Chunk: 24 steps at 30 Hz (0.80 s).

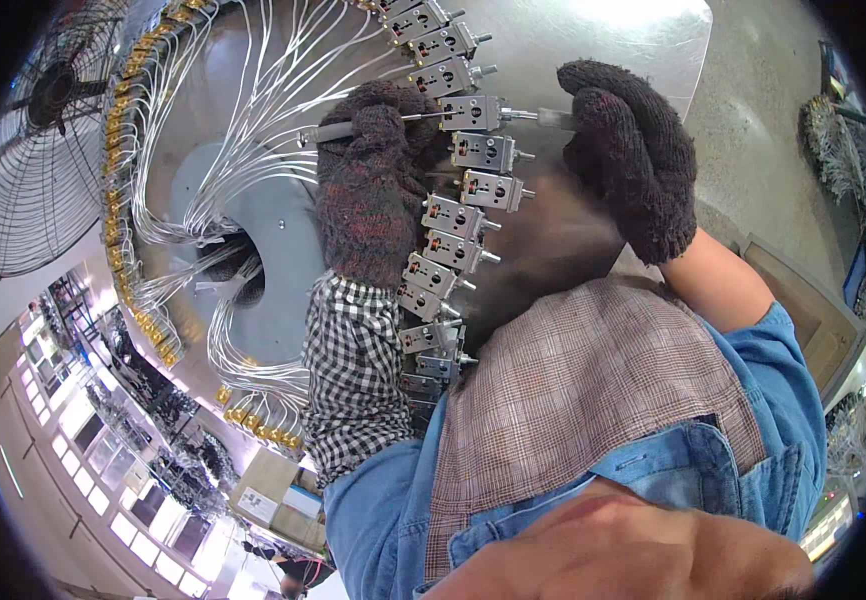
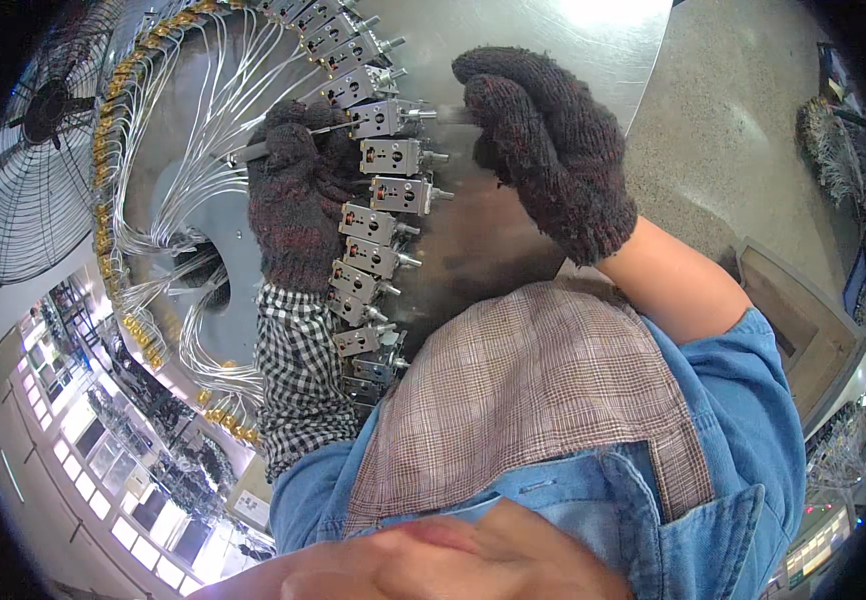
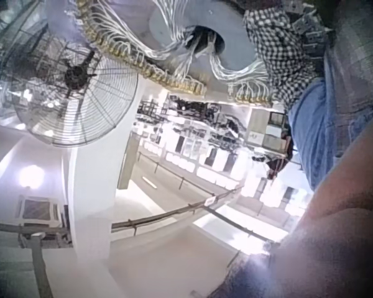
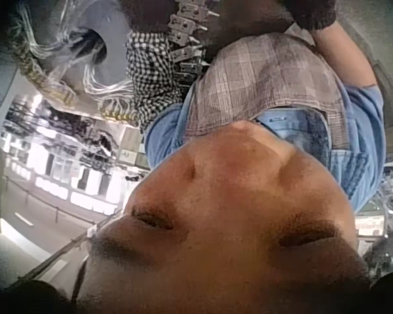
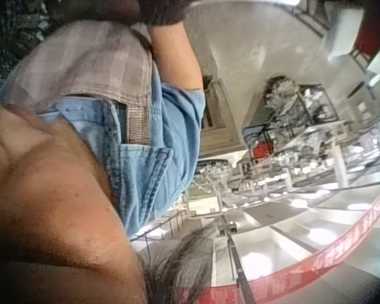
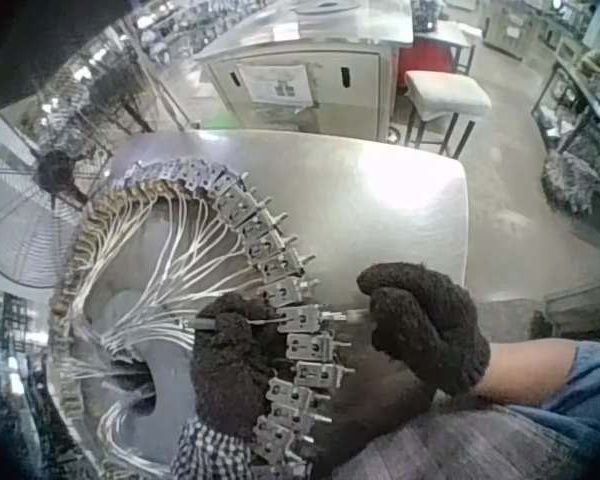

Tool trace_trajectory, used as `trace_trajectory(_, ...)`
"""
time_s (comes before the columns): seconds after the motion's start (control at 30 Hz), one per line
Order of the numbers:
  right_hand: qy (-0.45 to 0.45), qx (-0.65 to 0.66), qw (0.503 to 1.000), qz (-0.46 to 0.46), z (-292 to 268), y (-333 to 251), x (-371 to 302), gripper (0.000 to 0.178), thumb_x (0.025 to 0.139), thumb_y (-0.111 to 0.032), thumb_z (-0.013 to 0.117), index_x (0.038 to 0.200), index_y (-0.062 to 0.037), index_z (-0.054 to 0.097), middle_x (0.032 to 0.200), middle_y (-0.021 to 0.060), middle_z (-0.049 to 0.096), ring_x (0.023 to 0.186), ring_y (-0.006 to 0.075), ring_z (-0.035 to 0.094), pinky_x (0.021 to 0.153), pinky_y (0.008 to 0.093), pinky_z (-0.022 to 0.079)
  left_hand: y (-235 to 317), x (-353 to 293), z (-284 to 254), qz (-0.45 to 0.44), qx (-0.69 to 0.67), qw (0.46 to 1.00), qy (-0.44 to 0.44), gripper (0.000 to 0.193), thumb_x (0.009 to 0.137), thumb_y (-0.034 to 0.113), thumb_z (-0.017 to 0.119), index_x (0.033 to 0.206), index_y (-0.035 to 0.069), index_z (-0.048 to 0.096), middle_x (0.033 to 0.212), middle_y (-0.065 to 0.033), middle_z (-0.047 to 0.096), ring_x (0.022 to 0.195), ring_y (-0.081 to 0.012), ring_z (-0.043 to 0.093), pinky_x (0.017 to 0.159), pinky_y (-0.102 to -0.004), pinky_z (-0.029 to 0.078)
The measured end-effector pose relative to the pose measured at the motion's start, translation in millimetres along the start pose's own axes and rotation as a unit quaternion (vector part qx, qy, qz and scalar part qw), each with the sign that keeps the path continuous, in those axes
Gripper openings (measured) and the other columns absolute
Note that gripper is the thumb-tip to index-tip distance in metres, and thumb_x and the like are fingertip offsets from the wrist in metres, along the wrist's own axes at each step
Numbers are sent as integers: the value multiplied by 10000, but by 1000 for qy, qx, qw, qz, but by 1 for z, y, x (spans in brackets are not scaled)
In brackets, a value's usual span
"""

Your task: Assembling or adjusting small electronic components on a circular metal fixture.

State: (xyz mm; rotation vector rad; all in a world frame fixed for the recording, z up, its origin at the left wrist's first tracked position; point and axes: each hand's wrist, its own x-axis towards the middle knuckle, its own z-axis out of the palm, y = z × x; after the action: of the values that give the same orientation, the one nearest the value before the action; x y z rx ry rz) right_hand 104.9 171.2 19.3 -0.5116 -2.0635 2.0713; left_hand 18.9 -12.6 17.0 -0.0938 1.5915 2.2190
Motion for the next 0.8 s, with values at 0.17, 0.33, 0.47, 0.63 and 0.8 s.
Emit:
trace_trajectory(0.17,4,-40,994,-97,1,3,4,272,899,-215,525,1111,-50,562,852,62,596,722,98,586,564,236,486,0,0,-4,1,-36,999,-14,213,884,206,535,1012,35,533,905,-89,599,803,-204,611,672,-321,540)
trace_trajectory(0.33,-14,-28,999,-33,-4,0,0,300,893,-165,519,1166,-39,516,905,78,613,738,106,568,631,234,475,-4,0,-3,-3,-91,996,-2,227,877,215,551,1027,48,525,928,-91,595,815,-211,611,685,-337,543)
trace_trajectory(0.47,-23,-55,990,-130,-6,10,1,343,884,-122,521,1209,-28,467,890,88,645,753,108,547,629,240,457,-3,1,-3,11,-75,997,-13,224,878,208,547,1035,50,520,936,-98,592,825,-218,612,705,-357,550)
trace_trajectory(0.63,-34,-45,989,-135,-15,21,-4,373,878,-109,524,1232,-28,436,901,106,633,727,121,554,617,258,466,-5,1,-10,29,-96,994,-37,216,872,178,549,1027,29,526,909,-114,602,793,-225,623,688,-355,556)
trace_trajectory(0.8,-17,91,996,-18,-18,27,-31,405,892,-144,520,1253,-10,397,863,104,615,654,93,521,552,226,458,10,-11,-13,10,41,999,-20,280,881,193,523,1058,-19,476,952,-164,590,846,-282,622,705,-394,548)
